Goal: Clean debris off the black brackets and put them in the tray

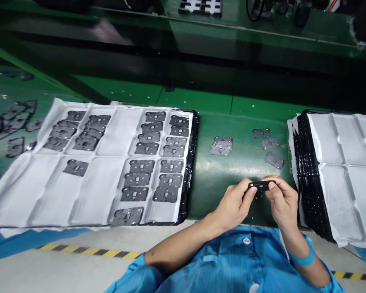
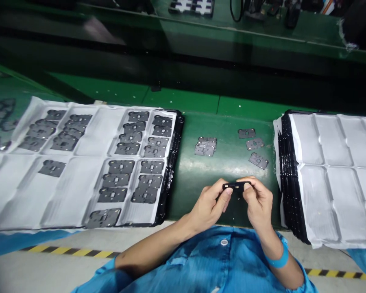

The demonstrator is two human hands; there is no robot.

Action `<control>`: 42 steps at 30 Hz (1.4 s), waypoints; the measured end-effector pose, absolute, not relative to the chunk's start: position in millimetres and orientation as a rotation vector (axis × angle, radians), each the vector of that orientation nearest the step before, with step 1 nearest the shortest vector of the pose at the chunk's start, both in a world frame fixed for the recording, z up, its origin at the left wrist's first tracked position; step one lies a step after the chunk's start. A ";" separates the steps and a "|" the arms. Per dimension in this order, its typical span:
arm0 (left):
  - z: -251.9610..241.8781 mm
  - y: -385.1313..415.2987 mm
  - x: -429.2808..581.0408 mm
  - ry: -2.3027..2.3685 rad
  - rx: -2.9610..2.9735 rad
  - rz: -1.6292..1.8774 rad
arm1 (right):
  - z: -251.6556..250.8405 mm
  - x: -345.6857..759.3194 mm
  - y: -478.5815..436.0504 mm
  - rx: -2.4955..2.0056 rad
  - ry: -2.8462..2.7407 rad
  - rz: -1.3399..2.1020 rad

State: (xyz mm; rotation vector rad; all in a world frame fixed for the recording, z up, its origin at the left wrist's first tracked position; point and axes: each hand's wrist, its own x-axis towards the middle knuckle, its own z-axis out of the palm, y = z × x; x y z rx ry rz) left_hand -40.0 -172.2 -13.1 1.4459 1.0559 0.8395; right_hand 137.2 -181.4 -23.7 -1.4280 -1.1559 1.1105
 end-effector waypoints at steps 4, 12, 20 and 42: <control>-13.9 -172.1 -39.6 1.049 1.423 0.837 | -24.4 135.7 -180.4 -1.426 -1.138 1.122; -15.3 -171.8 -39.5 1.040 1.374 0.831 | -22.9 135.3 -176.8 -1.398 -1.144 1.138; -16.2 -168.6 -39.4 1.066 1.386 0.831 | -26.5 141.6 -178.4 -1.385 -1.205 1.114; -20.0 -163.9 -36.2 1.049 1.475 0.845 | -33.3 145.1 -178.2 -1.331 -1.194 1.145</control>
